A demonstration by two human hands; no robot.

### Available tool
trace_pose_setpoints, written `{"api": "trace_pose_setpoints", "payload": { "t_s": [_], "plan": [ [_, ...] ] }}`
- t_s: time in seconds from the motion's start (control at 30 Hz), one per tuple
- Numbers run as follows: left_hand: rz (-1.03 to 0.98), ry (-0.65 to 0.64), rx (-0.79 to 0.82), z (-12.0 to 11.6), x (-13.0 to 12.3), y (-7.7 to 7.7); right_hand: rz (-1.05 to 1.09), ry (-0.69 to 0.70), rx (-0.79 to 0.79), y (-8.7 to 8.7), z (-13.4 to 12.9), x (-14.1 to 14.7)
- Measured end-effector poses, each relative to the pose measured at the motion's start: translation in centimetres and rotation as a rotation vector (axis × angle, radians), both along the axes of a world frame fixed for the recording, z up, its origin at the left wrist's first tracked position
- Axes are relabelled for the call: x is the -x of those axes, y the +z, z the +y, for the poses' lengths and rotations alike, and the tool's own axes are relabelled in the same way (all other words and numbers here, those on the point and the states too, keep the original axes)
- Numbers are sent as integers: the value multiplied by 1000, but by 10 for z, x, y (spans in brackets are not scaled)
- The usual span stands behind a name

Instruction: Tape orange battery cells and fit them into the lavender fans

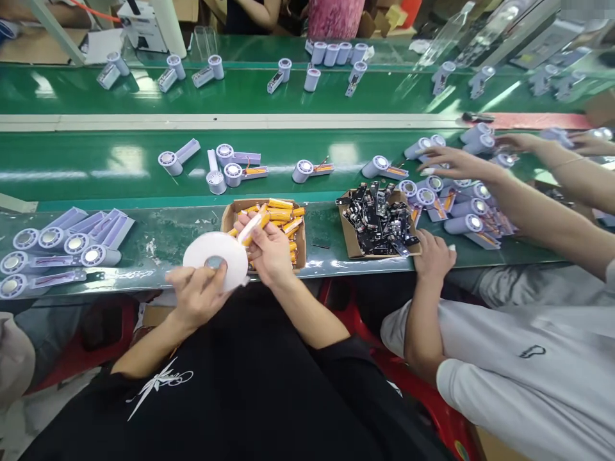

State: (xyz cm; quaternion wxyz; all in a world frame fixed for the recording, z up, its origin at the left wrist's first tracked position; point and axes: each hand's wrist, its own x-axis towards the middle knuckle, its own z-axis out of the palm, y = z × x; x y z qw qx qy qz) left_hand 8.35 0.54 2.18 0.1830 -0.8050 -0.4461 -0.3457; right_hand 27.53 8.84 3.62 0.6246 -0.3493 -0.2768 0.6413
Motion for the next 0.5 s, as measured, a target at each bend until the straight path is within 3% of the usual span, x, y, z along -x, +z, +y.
{"api": "trace_pose_setpoints", "payload": {
  "t_s": [0.07,0.13,0.23,0.5],
  "plan": [
    [6,-36,65,-8,16,3,-37,56,7,9,-3,-33],
    [15,-9,103,-7,36,7,-78,6,-19,14,-8,-59],
    [43,30,108,7,48,6,-125,-41,-30,7,-14,-65],
    [94,-160,91,32,-5,0,-109,-287,-49,-10,-7,-33]
  ]
}}
